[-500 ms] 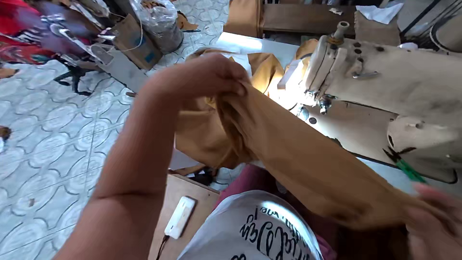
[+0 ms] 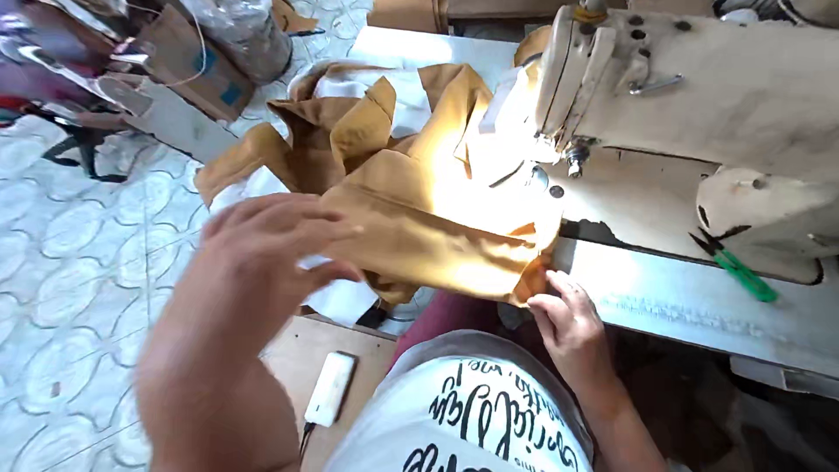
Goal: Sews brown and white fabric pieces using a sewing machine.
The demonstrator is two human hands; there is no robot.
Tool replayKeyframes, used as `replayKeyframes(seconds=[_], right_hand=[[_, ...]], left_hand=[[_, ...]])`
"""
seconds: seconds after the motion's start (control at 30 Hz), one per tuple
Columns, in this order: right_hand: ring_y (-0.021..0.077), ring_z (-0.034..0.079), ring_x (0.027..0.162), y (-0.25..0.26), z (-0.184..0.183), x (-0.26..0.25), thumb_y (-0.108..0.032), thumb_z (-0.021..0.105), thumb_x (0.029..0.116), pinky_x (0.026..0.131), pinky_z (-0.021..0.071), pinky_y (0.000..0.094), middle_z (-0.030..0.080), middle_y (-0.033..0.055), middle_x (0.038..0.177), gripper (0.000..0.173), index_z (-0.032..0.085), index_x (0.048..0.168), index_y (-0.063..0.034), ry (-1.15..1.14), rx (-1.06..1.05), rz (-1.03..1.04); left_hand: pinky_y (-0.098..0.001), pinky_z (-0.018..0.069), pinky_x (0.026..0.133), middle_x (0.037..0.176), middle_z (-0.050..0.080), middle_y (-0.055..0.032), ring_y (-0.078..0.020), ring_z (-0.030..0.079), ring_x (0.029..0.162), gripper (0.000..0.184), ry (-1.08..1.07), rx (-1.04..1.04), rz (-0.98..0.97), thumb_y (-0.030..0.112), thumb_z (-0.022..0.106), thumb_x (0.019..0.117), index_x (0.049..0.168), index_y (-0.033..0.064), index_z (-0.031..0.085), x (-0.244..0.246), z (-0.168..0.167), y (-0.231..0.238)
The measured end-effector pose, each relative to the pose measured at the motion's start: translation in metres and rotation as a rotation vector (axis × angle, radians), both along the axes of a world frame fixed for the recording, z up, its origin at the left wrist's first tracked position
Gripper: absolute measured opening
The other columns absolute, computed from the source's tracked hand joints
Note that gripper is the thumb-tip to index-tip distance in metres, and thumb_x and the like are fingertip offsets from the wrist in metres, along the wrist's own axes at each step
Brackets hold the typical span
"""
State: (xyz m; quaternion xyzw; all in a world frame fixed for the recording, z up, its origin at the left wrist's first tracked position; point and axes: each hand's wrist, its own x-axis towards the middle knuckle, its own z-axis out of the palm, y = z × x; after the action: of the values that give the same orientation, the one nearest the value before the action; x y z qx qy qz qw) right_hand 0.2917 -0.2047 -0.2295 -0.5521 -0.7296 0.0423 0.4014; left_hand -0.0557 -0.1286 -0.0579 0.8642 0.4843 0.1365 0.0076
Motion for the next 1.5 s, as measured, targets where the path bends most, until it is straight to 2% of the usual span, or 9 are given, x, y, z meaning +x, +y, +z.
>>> replayKeyframes(seconds=[0.13,0.37,0.5,0.73,0.93,1.1,1.23,1.33,1.5], right_hand=[[0.0334,0.064,0.125,0.001,0.004,-0.001,-0.021,0.064,0.1008,0.109,0.0506,0.0446,0.071,0.0196,0.125,0.018,0.075,0.098,-0.0081,0.029,-0.019,0.014],[0.0313,0.062,0.129,0.004,0.016,-0.002,-0.023,0.062,0.1008,0.109,0.0486,0.0478,0.069,0.0129,0.133,0.018,0.076,0.1,-0.0116,-0.077,-0.091,0.028],[0.0284,0.065,0.124,0.019,0.017,-0.017,-0.027,0.056,0.1044,0.106,0.0472,0.054,0.069,0.0085,0.135,0.023,0.075,0.1,-0.0142,-0.131,-0.096,0.073],[0.0254,0.07,0.112,0.018,0.02,-0.018,-0.019,0.062,0.1022,0.096,0.0555,0.0417,0.074,0.0102,0.121,0.015,0.076,0.103,-0.0122,-0.031,0.075,0.063],[0.0248,0.069,0.113,0.003,0.02,-0.004,-0.016,0.059,0.1012,0.099,0.0526,0.0451,0.076,0.0029,0.117,0.019,0.078,0.104,-0.014,-0.175,-0.044,-0.06],[0.0318,0.069,0.099,0.018,0.05,-0.018,-0.015,0.053,0.0968,0.085,0.0532,0.0509,0.075,0.008,0.102,0.027,0.078,0.107,-0.0098,-0.148,-0.169,-0.163],[0.0407,0.066,0.109,0.05,0.035,-0.03,-0.041,0.07,0.0943,0.085,0.0538,0.0556,0.07,0.0197,0.113,0.048,0.07,0.122,-0.0029,-0.165,-0.193,-0.296],[0.0359,0.067,0.107,0.058,0.023,-0.028,-0.034,0.07,0.0962,0.085,0.0541,0.051,0.072,0.0162,0.11,0.037,0.073,0.118,-0.0041,-0.139,-0.139,-0.339],[0.0258,0.07,0.098,0.058,0.021,-0.021,-0.017,0.061,0.102,0.087,0.0567,0.0431,0.074,0.0117,0.105,0.022,0.073,0.115,-0.0044,0.123,-0.129,-0.348]], left_hand=[[-0.0454,0.0515,0.1,0.114,0.072,0.0009,-0.02,0.065,0.116,0.02,-0.201,0.051,-0.356,0.027,0.061,0.1019,0.109,0.0203,0.078,0.1,-0.053,0.014],[-0.0557,0.0405,0.114,0.138,0.066,-0.0032,-0.0297,0.053,0.139,0.03,-0.224,-0.079,-0.374,0.014,0.051,0.1053,0.126,0.0134,0.072,0.133,-0.134,0.063],[-0.0621,0.0385,0.114,0.142,0.064,-0.006,-0.0304,0.052,0.14,0.032,-0.21,-0.14,-0.255,0.014,0.052,0.1041,0.13,0.0122,0.07,0.111,-0.126,0.054],[-0.034,0.0524,0.104,0.125,0.071,-0.0066,-0.019,0.066,0.119,0.027,-0.282,-0.206,-0.509,0.012,0.051,0.1054,0.12,0.0093,0.074,0.145,-0.089,0.08],[-0.056,0.0395,0.113,0.142,0.063,-0.0064,-0.0313,0.051,0.14,0.033,-0.273,-0.261,-0.483,0.015,0.049,0.1057,0.13,0.0111,0.071,0.169,-0.13,0.097],[-0.0543,0.0423,0.11,0.14,0.065,-0.0088,-0.0306,0.054,0.137,0.03,-0.308,-0.093,-0.337,0.019,0.057,0.1027,0.128,0.0117,0.071,0.179,-0.14,0.084],[-0.0457,0.0524,0.101,0.117,0.07,-0.0146,-0.0305,0.065,0.117,0.015,-0.378,-0.024,-0.274,0.013,0.067,0.0968,0.108,0.006,0.074,0.17,-0.113,0.071],[-0.0373,0.0569,0.084,0.093,0.071,-0.0087,-0.0226,0.069,0.092,0.008,-0.368,-0.034,-0.337,0.01,0.068,0.0955,0.093,0.007,0.074,0.158,-0.116,0.065],[-0.0376,0.0593,0.088,0.108,0.075,-0.0083,-0.0219,0.073,0.1,0.018,-0.358,-0.033,-0.36,0.008,0.061,0.1005,0.106,0.0098,0.078,0.157,-0.137,0.06]])
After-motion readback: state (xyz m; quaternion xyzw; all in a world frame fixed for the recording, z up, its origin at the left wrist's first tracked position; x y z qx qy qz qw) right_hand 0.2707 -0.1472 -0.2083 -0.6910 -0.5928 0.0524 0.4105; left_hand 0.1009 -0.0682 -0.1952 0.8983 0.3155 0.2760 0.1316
